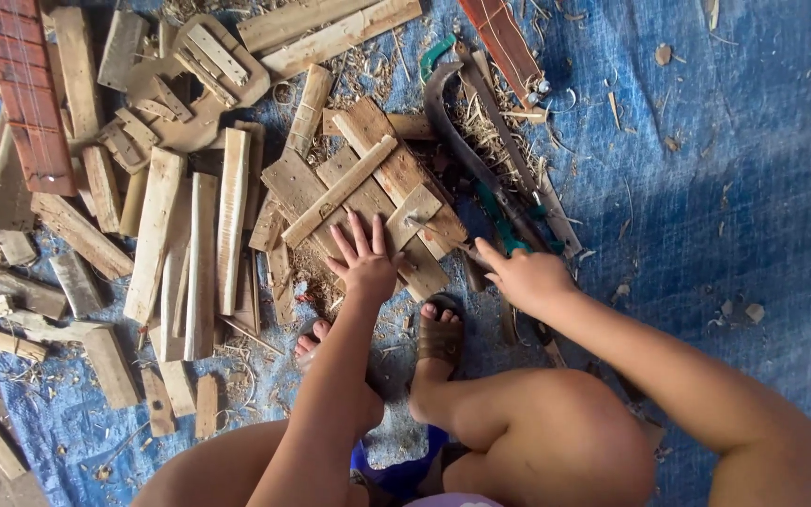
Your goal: Using a curved blade to chop and shave small pieces of wood on a blue tarp, surrounded by guitar components.
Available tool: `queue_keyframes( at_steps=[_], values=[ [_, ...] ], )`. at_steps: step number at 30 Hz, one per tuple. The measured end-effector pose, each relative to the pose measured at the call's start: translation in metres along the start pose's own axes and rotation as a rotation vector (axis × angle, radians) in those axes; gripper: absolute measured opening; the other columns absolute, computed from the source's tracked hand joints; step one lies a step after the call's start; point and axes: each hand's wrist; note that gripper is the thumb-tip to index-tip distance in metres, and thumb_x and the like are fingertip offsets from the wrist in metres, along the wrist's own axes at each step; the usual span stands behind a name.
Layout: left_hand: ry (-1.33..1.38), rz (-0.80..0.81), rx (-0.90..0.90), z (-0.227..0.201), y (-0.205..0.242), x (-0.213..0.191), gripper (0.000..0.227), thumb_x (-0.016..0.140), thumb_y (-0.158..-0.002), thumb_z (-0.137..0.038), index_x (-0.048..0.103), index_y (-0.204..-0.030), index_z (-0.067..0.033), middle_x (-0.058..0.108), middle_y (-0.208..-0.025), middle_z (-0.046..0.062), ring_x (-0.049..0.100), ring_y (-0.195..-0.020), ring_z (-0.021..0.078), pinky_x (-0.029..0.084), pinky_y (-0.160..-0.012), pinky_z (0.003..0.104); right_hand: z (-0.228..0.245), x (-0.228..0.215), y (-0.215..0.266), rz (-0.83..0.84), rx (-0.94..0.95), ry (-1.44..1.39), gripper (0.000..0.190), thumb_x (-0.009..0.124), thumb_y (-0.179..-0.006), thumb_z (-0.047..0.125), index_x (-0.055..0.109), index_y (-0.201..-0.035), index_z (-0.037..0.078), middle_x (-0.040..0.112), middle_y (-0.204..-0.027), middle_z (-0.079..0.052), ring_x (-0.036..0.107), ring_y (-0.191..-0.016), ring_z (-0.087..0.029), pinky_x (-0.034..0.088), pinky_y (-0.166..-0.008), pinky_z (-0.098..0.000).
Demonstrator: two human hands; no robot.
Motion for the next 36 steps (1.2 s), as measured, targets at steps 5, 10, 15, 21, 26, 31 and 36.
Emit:
queue_keyframes(
  at_steps=[5, 10, 15, 21, 26, 31, 36],
  values=[
    [0.000, 0.013, -0.011, -0.002, 0.004, -0.007, 0.086, 0.037, -0.104, -0.064, -0.013, -0.166, -0.0296, -0.022, -0.171, 0.013, -0.025, -0.151, 0.0497, 0.007, -0.115, 0.078, -0.021, -0.030, -0.010, 0.099, 0.007, -0.001, 0.061, 0.054, -0.099, 0.037, 0.040, -0.158, 0.029, 0.075, -0.091, -0.022, 0.076, -0.066, -0.033, 0.058, -0.050, -0.0402],
    [0.015, 0.036, -0.010, -0.002, 0.003, -0.011, 0.086, 0.035, -0.104, -0.065, -0.014, -0.165, -0.0303, -0.024, -0.171, 0.012, -0.027, -0.151, 0.0486, 0.005, -0.116, 0.077, -0.019, -0.077, -0.024, 0.201, -0.036, 0.052, 0.057, 0.054, -0.099, 0.040, 0.047, -0.154, 0.027, 0.078, -0.097, -0.019, 0.077, -0.064, -0.026, 0.055, -0.046, -0.0332],
    [0.040, 0.094, -0.020, -0.001, 0.000, -0.014, 0.088, 0.040, -0.103, -0.064, -0.015, -0.165, -0.0313, -0.029, -0.169, 0.011, -0.031, -0.149, 0.0474, 0.002, -0.116, 0.078, -0.007, -0.106, -0.026, 0.334, -0.025, -0.072, 0.060, 0.050, -0.102, 0.034, 0.040, -0.160, 0.024, 0.078, -0.101, -0.021, 0.074, -0.058, -0.024, 0.053, -0.044, -0.0316],
    [0.032, 0.115, -0.004, -0.001, -0.003, -0.013, 0.089, 0.038, -0.103, -0.065, -0.015, -0.165, -0.0295, -0.028, -0.169, 0.014, -0.031, -0.149, 0.0497, 0.002, -0.114, 0.080, 0.005, -0.111, -0.039, 0.458, 0.025, -0.046, 0.062, 0.045, -0.104, 0.036, 0.033, -0.162, 0.018, 0.069, -0.130, -0.025, 0.079, -0.084, -0.030, 0.060, -0.059, -0.0373],
    [0.041, 0.115, 0.001, -0.002, -0.001, -0.017, 0.088, 0.039, -0.104, -0.064, -0.015, -0.165, -0.0296, -0.029, -0.169, 0.013, -0.030, -0.149, 0.0494, 0.001, -0.113, 0.080, 0.012, -0.107, -0.065, 0.506, -0.012, 0.048, 0.063, 0.040, -0.104, 0.037, 0.031, -0.162, 0.013, 0.063, -0.137, -0.027, 0.077, -0.093, -0.031, 0.062, -0.066, -0.0386],
    [0.047, 0.139, 0.002, -0.002, 0.003, -0.023, 0.088, 0.039, -0.104, -0.064, -0.015, -0.165, -0.0298, -0.029, -0.169, 0.012, -0.031, -0.150, 0.0482, -0.002, -0.113, 0.080, 0.061, -0.118, -0.060, 0.299, -0.126, 0.355, 0.049, 0.042, -0.100, 0.011, 0.044, -0.149, 0.001, 0.071, -0.112, -0.034, 0.074, -0.082, -0.041, 0.055, -0.049, -0.0594],
    [0.065, 0.136, 0.010, -0.001, -0.001, -0.015, 0.087, 0.038, -0.105, -0.063, -0.016, -0.165, -0.0308, -0.029, -0.169, 0.012, -0.032, -0.149, 0.0484, -0.007, -0.111, 0.082, 0.078, -0.135, -0.058, 0.454, -0.125, 0.410, 0.053, 0.047, -0.103, 0.008, 0.041, -0.154, -0.003, 0.068, -0.127, -0.031, 0.071, -0.100, -0.043, 0.058, -0.063, -0.0608]
  ],
)
Point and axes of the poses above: each hand's wrist, its own y-axis away from the middle knuckle, its own x-axis out of the palm, z = x × y
